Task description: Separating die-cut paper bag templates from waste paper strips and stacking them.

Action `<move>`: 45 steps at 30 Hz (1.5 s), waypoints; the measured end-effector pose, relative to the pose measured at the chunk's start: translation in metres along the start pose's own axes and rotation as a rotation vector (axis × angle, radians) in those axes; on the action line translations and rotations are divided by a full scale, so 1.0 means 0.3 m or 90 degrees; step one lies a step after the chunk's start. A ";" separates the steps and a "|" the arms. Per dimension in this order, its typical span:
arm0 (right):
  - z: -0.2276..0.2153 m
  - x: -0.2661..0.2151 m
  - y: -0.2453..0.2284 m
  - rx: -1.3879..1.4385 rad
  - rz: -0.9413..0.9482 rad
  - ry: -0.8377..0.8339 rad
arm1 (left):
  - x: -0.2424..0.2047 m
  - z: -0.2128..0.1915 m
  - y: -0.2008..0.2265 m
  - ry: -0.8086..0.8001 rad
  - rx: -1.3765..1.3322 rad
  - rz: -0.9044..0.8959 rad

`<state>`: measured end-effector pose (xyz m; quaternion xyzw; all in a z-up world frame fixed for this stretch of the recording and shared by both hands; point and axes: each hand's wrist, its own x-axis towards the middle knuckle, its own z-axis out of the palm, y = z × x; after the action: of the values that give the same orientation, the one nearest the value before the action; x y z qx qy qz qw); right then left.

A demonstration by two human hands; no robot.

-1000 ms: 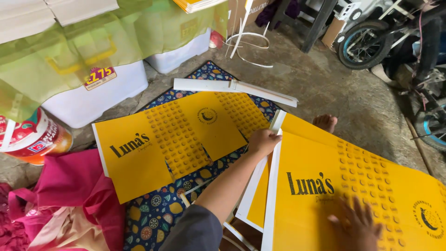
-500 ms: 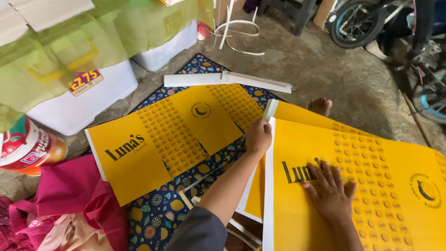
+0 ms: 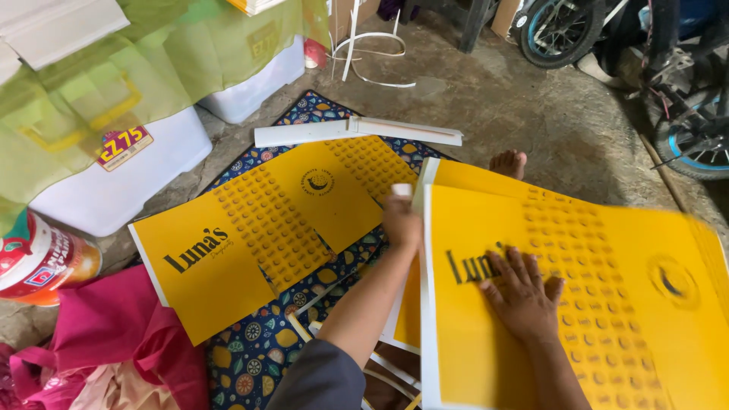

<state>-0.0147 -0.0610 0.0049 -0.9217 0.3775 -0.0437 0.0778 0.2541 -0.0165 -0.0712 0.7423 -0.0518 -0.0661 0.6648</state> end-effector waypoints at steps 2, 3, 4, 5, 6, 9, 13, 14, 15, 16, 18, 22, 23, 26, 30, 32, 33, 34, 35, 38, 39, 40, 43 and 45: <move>-0.021 0.003 -0.021 0.016 0.045 -0.021 | -0.026 -0.073 0.095 0.012 -0.107 -0.107; -0.035 0.009 -0.027 0.028 0.088 -0.041 | -0.037 -0.102 0.144 0.026 -0.218 -0.216; -0.021 0.012 -0.021 0.028 0.089 -0.039 | -0.031 -0.094 0.129 0.024 -0.217 -0.215; -0.010 0.013 -0.011 0.028 0.078 -0.025 | -0.029 -0.081 0.114 0.001 -0.144 -0.080; 0.003 0.013 -0.001 0.028 0.067 -0.011 | -0.028 -0.067 0.097 -0.021 -0.071 0.054; -0.013 0.017 0.001 -0.039 0.077 -0.070 | -0.046 -0.077 0.134 -0.088 -0.113 0.014; -0.013 0.006 -0.001 -0.058 0.074 -0.079 | -0.155 -0.208 0.240 -0.249 0.152 0.089; -0.024 0.001 -0.011 -0.055 0.075 -0.078 | -0.168 -0.217 0.218 -0.295 0.226 0.125; -0.037 0.001 -0.022 -0.051 0.075 -0.075 | -0.176 -0.228 0.199 -0.338 0.300 0.162; -0.031 0.010 -0.017 -0.048 0.075 -0.076 | -0.196 -0.257 0.214 -0.339 0.302 0.162; -0.012 0.008 -0.002 -0.039 0.064 -0.060 | -0.248 -0.319 0.234 -0.402 0.309 0.174; -0.044 -0.013 -0.029 -0.041 0.061 -0.059 | -0.323 -0.363 0.216 -0.408 0.298 0.175; -0.050 -0.014 -0.033 -0.031 0.063 -0.058 | -0.331 -0.367 0.207 -0.389 0.320 0.204; -0.045 -0.020 -0.023 -0.018 0.061 -0.055 | -0.311 -0.351 0.136 -0.367 0.353 0.226; -0.054 -0.018 -0.029 0.016 0.063 -0.056 | -0.305 -0.345 0.162 -0.389 0.364 0.186; -0.063 -0.026 -0.040 0.015 0.063 -0.057 | -0.279 -0.360 0.137 -0.385 0.321 0.149; -0.069 -0.030 -0.042 0.012 0.063 -0.058 | -0.266 -0.362 0.127 -0.381 0.275 0.112; -0.062 -0.022 -0.036 0.015 0.066 -0.055 | -0.267 -0.357 0.123 -0.384 0.278 0.116; -0.052 -0.019 -0.029 0.016 0.065 -0.055 | -0.273 -0.354 0.114 -0.366 0.206 0.088; -0.059 -0.018 -0.023 0.014 0.075 -0.054 | -0.297 -0.351 0.117 -0.299 -0.045 -0.010; -0.066 -0.019 -0.030 0.011 0.080 -0.055 | -0.304 -0.358 0.122 -0.239 -0.223 -0.083; -0.065 -0.027 -0.031 0.014 0.081 -0.056 | -0.327 -0.377 0.141 -0.240 -0.220 -0.083; -0.063 -0.019 -0.030 0.044 0.084 -0.040 | -0.371 -0.396 0.172 -0.247 -0.032 0.004; -0.046 -0.007 -0.017 0.026 0.079 -0.037 | -0.396 -0.383 0.134 -0.301 0.137 0.057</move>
<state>-0.0147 -0.0576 0.0194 -0.8957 0.4303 -0.0197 0.1101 0.1567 0.1113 -0.0155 0.7695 -0.2452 -0.2024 0.5539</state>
